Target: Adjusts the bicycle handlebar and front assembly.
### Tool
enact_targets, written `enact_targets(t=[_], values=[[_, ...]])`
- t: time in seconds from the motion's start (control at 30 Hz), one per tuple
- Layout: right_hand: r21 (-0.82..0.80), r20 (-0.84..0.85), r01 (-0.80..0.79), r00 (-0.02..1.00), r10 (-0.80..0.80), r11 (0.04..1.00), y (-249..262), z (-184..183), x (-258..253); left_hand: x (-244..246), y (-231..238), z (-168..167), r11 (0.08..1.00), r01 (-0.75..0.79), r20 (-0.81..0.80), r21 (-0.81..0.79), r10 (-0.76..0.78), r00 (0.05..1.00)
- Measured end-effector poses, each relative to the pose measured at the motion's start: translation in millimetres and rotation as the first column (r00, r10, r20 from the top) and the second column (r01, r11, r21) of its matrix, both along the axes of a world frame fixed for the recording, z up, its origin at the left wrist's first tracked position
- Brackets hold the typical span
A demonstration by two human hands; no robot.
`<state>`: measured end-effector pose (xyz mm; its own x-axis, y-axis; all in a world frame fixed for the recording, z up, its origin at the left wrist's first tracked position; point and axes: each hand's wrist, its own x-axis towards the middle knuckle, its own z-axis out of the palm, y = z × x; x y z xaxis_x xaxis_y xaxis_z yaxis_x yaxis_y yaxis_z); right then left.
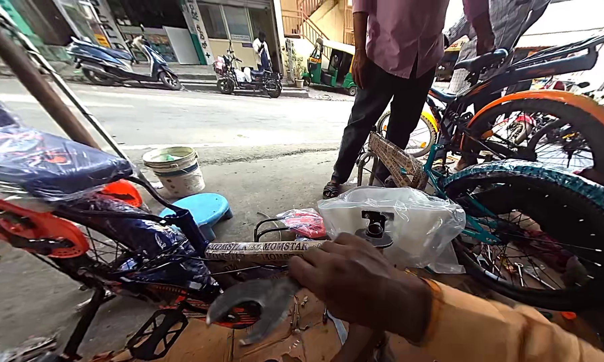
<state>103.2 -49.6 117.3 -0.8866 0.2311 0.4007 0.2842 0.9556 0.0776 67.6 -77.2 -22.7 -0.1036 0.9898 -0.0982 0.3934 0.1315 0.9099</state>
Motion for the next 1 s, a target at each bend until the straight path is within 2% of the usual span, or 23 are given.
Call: enact_targets(t=[0.1,0.2,0.27,0.4,0.5,0.57,0.6,0.67,0.73,0.8,0.87,0.93,1.0], values=[[-0.084,0.216,0.068,0.975,-0.048,0.994,17.9,0.7,-40.6,4.1,9.4,-14.6,0.999,-0.032,0.017,0.030,0.032,0.999],[-0.121,0.262,0.227,0.946,-0.190,0.966,48.7,10.2,-66.7,9.4,32.0,-75.7,0.990,-0.090,0.051,0.113,0.084,0.995],[-0.150,0.255,0.350,0.917,-0.305,0.925,78.4,18.8,-79.4,10.4,36.2,-83.1,0.990,-0.102,0.046,0.095,0.098,0.994],[-0.343,0.299,0.614,0.789,-0.537,0.711,133.7,29.1,-82.9,11.1,33.4,-81.1,0.989,-0.111,0.049,0.098,0.106,0.993],[-0.569,0.263,0.649,0.725,-0.636,0.504,169.0,37.3,-67.6,10.9,32.4,-82.6,0.987,-0.105,0.060,0.122,0.099,0.993],[-0.738,0.201,0.574,0.690,-0.695,0.356,194.6,37.0,-49.7,9.8,33.1,-85.5,0.987,-0.101,0.067,0.123,0.094,0.993],[-0.831,0.151,0.487,0.662,-0.734,0.268,208.8,33.0,-37.9,9.4,34.1,-86.5,0.988,-0.100,0.073,0.118,0.091,0.993],[-0.964,0.061,0.246,0.573,-0.817,0.101,222.7,31.1,-8.9,9.6,35.8,-87.6,0.988,-0.101,0.082,0.113,0.092,0.992],[-1.000,-0.025,-0.013,0.500,-0.865,0.021,216.2,33.3,22.2,10.4,35.6,-86.6,0.988,-0.106,0.078,0.114,0.097,0.992],[-0.981,-0.099,-0.192,0.534,-0.840,-0.006,205.0,35.7,54.6,11.2,33.6,-84.4,0.988,-0.105,0.077,0.114,0.097,0.992],[-0.957,-0.179,-0.290,0.595,-0.783,-0.002,183.6,41.2,85.4,10.1,32.2,-82.8,0.988,-0.103,0.072,0.115,0.095,0.993],[-0.933,-0.250,-0.358,0.562,-0.789,0.041,161.9,40.2,113.1,10.3,32.6,-84.6,0.987,-0.108,0.073,0.117,0.100,0.992],[-0.904,-0.319,-0.410,0.452,-0.833,0.123,134.2,32.2,135.2,9.2,32.5,-86.0,0.987,-0.104,0.072,0.124,0.096,0.993]])
